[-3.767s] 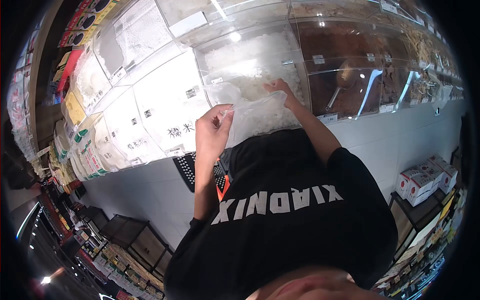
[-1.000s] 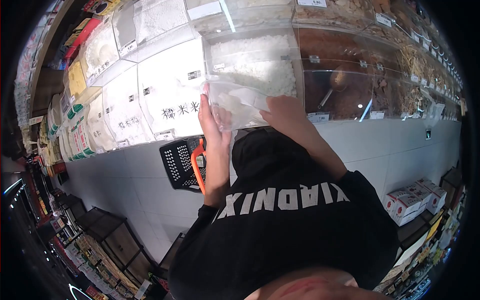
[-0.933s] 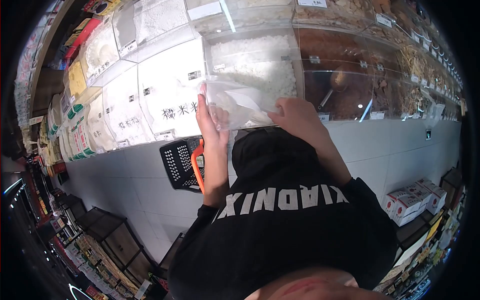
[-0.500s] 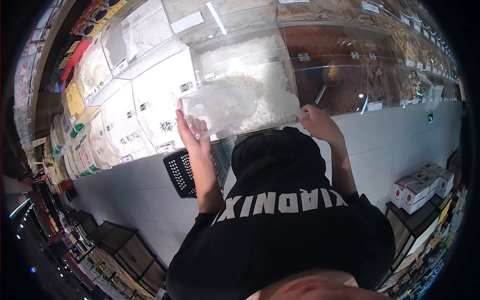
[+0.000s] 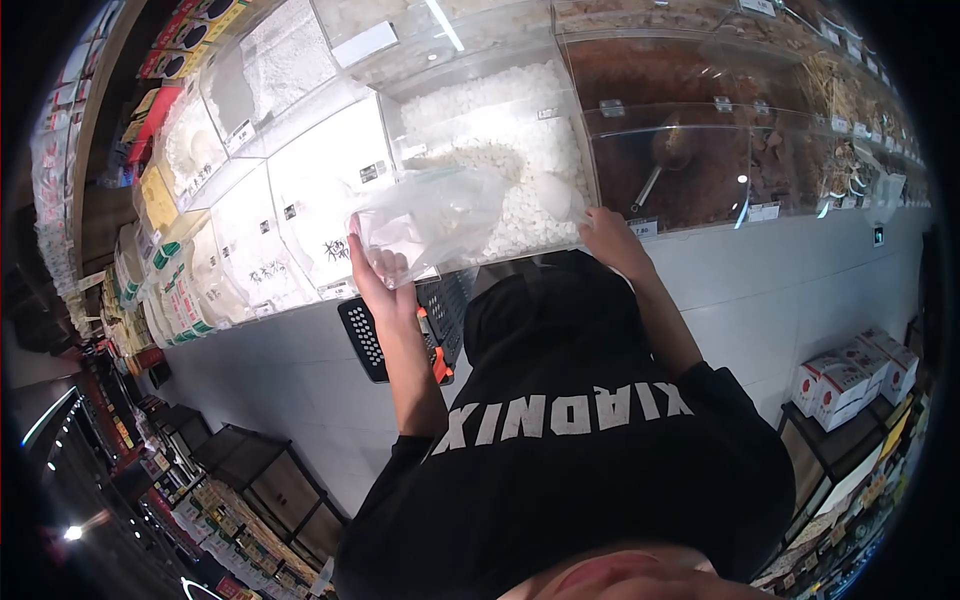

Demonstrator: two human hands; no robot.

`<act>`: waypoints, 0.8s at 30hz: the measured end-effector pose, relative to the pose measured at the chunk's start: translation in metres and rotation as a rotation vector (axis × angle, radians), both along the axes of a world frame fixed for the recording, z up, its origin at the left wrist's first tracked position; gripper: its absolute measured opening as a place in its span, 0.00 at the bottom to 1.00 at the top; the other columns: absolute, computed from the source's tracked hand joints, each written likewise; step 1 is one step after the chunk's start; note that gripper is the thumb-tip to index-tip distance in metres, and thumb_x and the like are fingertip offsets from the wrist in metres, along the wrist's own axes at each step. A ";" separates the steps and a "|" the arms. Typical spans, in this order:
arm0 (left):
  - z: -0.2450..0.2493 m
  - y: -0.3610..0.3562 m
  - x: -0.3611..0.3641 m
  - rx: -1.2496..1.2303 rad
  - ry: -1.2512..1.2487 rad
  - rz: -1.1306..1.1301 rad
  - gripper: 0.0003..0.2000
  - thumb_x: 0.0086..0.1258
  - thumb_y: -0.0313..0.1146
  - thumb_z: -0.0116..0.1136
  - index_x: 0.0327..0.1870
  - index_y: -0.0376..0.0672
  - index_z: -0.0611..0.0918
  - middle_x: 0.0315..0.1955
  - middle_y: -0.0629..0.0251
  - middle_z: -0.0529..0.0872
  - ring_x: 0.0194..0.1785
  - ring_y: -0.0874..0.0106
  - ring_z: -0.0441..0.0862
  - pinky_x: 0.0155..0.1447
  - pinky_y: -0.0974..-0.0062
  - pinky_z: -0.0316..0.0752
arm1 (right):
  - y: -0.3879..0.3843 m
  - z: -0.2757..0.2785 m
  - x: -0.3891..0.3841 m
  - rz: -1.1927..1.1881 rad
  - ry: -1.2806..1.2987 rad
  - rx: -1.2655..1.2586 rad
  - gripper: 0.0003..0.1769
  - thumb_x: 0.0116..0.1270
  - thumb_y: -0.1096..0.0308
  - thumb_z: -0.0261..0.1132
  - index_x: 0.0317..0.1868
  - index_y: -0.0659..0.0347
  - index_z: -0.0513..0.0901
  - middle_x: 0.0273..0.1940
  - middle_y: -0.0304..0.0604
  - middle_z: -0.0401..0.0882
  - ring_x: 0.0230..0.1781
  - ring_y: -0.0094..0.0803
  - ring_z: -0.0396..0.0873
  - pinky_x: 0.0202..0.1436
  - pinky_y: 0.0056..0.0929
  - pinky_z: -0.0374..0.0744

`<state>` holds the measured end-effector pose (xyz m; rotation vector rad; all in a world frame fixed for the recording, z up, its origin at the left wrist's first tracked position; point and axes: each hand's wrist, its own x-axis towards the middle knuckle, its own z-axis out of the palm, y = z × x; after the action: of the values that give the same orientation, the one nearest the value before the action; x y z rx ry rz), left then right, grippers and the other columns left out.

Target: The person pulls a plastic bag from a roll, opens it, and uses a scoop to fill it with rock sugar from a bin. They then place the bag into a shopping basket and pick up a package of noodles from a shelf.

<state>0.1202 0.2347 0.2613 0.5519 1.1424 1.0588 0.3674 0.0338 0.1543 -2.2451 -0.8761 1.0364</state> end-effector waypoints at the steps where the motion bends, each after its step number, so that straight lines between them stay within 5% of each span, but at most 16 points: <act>1: 0.001 -0.002 0.003 -0.003 0.020 0.010 0.21 0.78 0.46 0.55 0.68 0.50 0.76 0.20 0.82 0.61 0.21 0.86 0.54 0.28 0.83 0.54 | 0.000 0.000 0.002 0.004 0.008 -0.016 0.18 0.68 0.63 0.61 0.44 0.75 0.79 0.42 0.71 0.81 0.50 0.65 0.80 0.55 0.54 0.77; 4: -0.007 -0.002 -0.001 0.030 -0.019 -0.075 0.22 0.78 0.47 0.56 0.68 0.51 0.77 0.21 0.81 0.61 0.22 0.86 0.55 0.29 0.83 0.55 | -0.004 -0.007 0.005 -0.004 0.001 0.045 0.17 0.68 0.63 0.61 0.42 0.75 0.79 0.41 0.72 0.81 0.49 0.66 0.80 0.55 0.55 0.77; 7: -0.005 -0.004 0.010 -0.029 0.028 -0.021 0.22 0.78 0.47 0.56 0.68 0.52 0.77 0.21 0.81 0.60 0.22 0.85 0.55 0.29 0.83 0.55 | -0.004 -0.015 0.011 0.029 0.029 0.010 0.23 0.68 0.62 0.61 0.53 0.77 0.80 0.43 0.70 0.84 0.51 0.59 0.83 0.57 0.46 0.78; 10: 0.000 0.000 0.019 -0.046 0.022 -0.009 0.21 0.78 0.47 0.56 0.68 0.52 0.77 0.20 0.81 0.60 0.22 0.85 0.54 0.29 0.83 0.56 | -0.005 -0.029 0.008 -0.079 0.128 0.161 0.19 0.67 0.64 0.63 0.46 0.77 0.82 0.34 0.67 0.84 0.39 0.59 0.85 0.44 0.48 0.81; 13: 0.014 -0.001 0.032 -0.058 0.060 0.007 0.21 0.78 0.47 0.55 0.68 0.52 0.77 0.20 0.81 0.60 0.22 0.86 0.55 0.29 0.84 0.57 | 0.004 -0.035 0.009 -0.165 0.406 0.048 0.22 0.66 0.64 0.64 0.51 0.78 0.81 0.30 0.59 0.86 0.25 0.42 0.85 0.30 0.38 0.80; 16: 0.003 0.004 0.022 -0.030 0.016 -0.071 0.22 0.78 0.47 0.55 0.69 0.52 0.76 0.21 0.81 0.62 0.23 0.85 0.56 0.29 0.84 0.58 | 0.002 -0.035 0.004 -0.258 0.407 0.104 0.24 0.66 0.63 0.64 0.53 0.80 0.81 0.27 0.52 0.85 0.17 0.29 0.79 0.21 0.31 0.74; 22: -0.019 0.007 0.015 -0.112 -0.018 -0.029 0.21 0.79 0.47 0.53 0.69 0.52 0.75 0.21 0.81 0.65 0.23 0.85 0.58 0.28 0.83 0.58 | -0.003 -0.044 -0.002 -0.346 0.510 0.107 0.26 0.67 0.62 0.65 0.55 0.80 0.80 0.27 0.52 0.86 0.17 0.30 0.78 0.24 0.31 0.75; 24: -0.006 0.000 0.028 -0.144 0.032 0.046 0.21 0.79 0.46 0.52 0.68 0.51 0.75 0.21 0.81 0.66 0.23 0.85 0.58 0.28 0.83 0.58 | -0.002 -0.053 -0.015 -0.359 0.455 0.135 0.25 0.70 0.62 0.64 0.57 0.78 0.80 0.26 0.47 0.84 0.15 0.23 0.73 0.18 0.26 0.69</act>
<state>0.1484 0.2343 0.2548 0.4319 1.2544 1.0010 0.3520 0.0314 0.1013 -1.8512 -0.3234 1.2020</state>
